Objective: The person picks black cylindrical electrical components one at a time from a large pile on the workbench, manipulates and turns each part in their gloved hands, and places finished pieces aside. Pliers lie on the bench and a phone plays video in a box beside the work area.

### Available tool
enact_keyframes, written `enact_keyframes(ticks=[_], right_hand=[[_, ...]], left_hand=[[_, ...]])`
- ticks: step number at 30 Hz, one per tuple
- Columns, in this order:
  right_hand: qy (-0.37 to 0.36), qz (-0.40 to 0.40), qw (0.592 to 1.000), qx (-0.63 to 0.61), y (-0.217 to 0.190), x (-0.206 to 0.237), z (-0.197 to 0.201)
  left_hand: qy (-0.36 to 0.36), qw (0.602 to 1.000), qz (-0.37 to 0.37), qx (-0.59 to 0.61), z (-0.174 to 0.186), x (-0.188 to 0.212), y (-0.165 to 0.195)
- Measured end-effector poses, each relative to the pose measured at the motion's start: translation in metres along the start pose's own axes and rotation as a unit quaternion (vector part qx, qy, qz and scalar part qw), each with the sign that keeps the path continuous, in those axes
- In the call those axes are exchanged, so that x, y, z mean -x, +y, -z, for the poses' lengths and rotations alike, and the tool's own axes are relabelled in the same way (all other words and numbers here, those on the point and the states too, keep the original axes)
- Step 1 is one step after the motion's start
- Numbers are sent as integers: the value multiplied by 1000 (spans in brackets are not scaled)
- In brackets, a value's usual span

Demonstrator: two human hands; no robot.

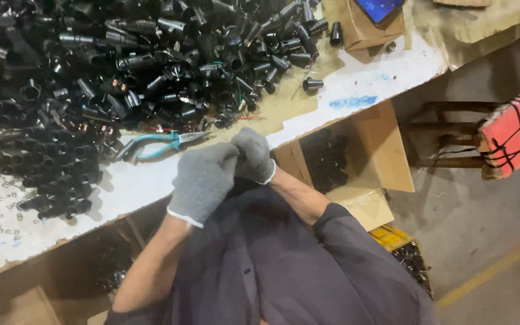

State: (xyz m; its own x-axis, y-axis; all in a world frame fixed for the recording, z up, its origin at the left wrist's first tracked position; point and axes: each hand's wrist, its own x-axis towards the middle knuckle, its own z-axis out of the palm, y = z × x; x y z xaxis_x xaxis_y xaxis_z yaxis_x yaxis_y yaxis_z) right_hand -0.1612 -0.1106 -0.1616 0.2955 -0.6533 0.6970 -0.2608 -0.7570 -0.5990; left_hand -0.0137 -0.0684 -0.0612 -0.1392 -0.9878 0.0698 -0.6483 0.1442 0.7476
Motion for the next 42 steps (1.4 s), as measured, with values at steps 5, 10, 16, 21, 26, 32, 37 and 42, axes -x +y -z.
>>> enact_keyframes(ticks=[5, 10, 16, 21, 26, 32, 37, 42], right_hand=[[-24, 8, 1000, 9, 0, 1, 1], [-53, -10, 998, 20, 3, 5, -1], [-47, -33, 998, 27, 3, 5, -1], [-94, -34, 995, 1, 4, 6, 3], [-69, -95, 993, 30, 3, 7, -3], [-16, -80, 995, 60, 1, -5, -3], [4, -87, 989, 116, 0, -22, -8], [2, -52, 988, 148, -2, -22, -10]], left_hand=[[-86, 988, 75, 101, 26, -25, -14], [-76, 989, 84, 99, 24, -27, -14], [10, 999, 3, 35, 1, -10, -11], [9, 998, 19, -60, -13, 11, 8], [48, 992, 3, -113, -41, 29, 27], [121, 985, -36, -120, -48, 37, 23], [141, 988, -47, -45, -33, 29, 1], [96, 995, -18, -28, -21, 35, -8]])
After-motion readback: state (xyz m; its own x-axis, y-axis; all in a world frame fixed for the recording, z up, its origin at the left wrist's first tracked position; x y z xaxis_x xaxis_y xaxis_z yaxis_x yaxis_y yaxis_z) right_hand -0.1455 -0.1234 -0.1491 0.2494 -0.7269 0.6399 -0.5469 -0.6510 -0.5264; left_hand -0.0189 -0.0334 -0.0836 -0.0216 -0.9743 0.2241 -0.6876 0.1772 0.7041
